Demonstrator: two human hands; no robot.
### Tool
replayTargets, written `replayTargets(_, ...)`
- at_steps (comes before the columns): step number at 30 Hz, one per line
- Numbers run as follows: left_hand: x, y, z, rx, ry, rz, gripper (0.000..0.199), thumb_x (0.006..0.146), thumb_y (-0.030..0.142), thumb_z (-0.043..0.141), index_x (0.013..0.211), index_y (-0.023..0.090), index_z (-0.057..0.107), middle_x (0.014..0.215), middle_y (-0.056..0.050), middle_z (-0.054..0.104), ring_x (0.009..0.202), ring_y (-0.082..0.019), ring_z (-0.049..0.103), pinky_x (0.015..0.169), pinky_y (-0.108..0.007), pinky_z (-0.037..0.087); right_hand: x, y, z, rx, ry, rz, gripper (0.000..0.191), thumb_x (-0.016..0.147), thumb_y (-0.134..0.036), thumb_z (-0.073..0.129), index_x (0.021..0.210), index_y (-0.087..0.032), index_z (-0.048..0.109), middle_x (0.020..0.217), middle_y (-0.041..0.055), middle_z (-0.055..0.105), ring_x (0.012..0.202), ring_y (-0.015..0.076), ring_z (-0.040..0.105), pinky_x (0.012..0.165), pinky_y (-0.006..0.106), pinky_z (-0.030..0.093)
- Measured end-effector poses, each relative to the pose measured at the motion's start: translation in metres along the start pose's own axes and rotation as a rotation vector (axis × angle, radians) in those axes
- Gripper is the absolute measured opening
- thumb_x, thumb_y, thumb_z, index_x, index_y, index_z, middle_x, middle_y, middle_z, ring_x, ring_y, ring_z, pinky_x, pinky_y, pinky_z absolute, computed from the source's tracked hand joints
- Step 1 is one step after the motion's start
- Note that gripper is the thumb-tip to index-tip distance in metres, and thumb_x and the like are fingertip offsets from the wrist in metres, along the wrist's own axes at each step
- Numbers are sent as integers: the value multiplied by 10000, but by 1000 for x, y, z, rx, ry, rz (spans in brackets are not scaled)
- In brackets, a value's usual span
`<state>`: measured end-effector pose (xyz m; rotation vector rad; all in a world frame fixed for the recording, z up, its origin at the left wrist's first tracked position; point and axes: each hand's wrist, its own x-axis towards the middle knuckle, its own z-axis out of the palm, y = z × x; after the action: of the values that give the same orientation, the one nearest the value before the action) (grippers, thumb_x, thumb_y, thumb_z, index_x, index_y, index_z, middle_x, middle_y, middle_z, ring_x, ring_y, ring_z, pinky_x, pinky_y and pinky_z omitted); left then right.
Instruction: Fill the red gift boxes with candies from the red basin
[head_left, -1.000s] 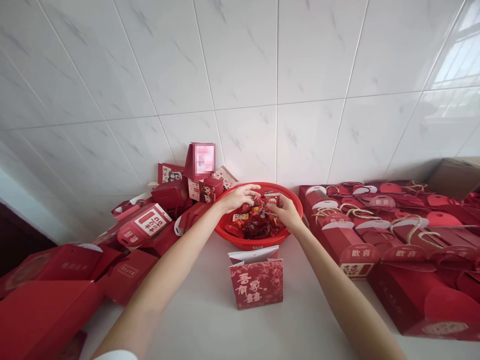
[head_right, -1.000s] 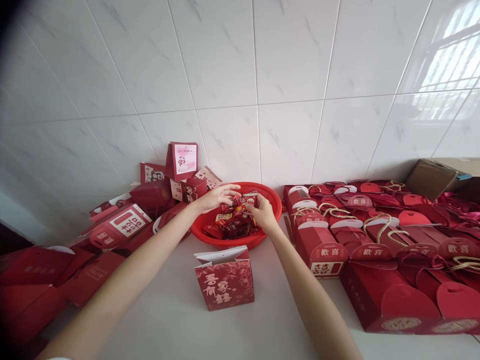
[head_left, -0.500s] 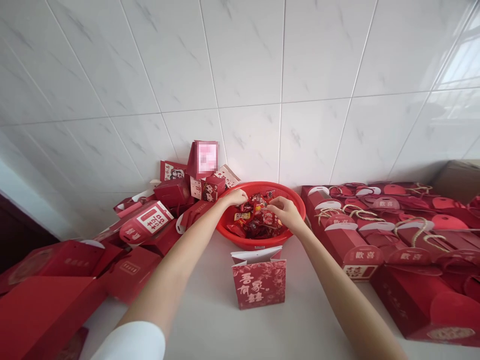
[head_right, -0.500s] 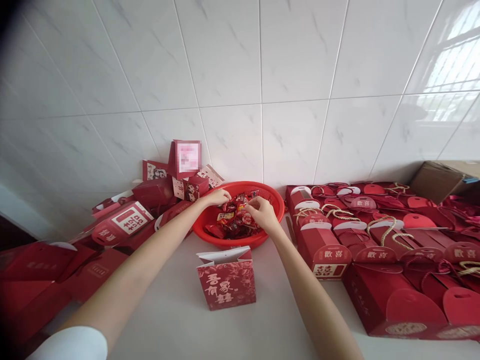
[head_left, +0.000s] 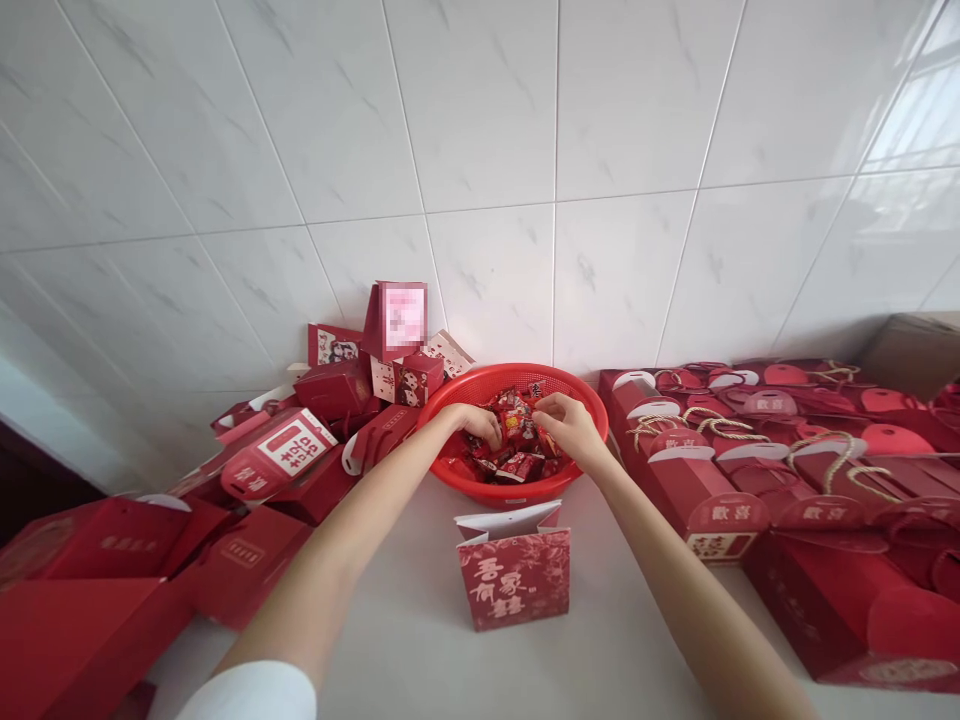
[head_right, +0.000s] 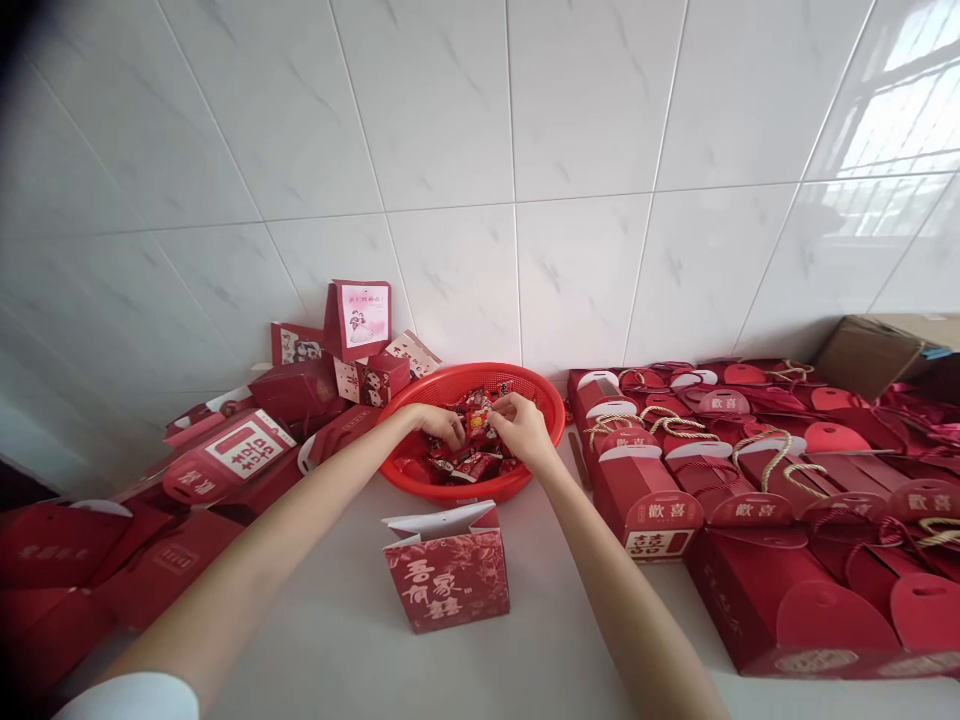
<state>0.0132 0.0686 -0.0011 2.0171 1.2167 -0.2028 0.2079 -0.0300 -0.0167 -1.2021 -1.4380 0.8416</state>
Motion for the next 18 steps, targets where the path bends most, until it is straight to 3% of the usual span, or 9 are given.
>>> replayTargets(5,-15,-2,-10,-104,154,139,189,558,383,815,681,241,799,716,6,743,742,-184,613,705,-268,426,1,1,0,0,4,-8,100,733,-279,638,806,-212,643,815,34,709,813,213,673,732,331,513)
replayTargets(10,-34,7,-11,-396,333,300,245,567,415,845,699,215,796,763,-28,748,790,-203,640,802,-311,451,0,1,-1,13,-12,-10,133,763,-331,644,808,-206,645,807,40,708,791,211,669,702,325,509)
replayTargets(15,-46,21,0,-521,422,353,227,613,395,841,721,202,793,756,-30,745,776,-193,632,821,-319,454,-2,-3,-1,77,-145,3,317,748,-477,724,884,-201,647,759,31,705,738,207,669,633,306,496)
replayTargets(18,-48,29,7,-606,422,368,231,633,403,838,734,201,787,729,-32,740,791,-202,641,835,-328,462,-4,-5,-2,167,-211,-3,369,688,-481,778,884,-207,627,673,-4,668,674,193,647,607,300,496)
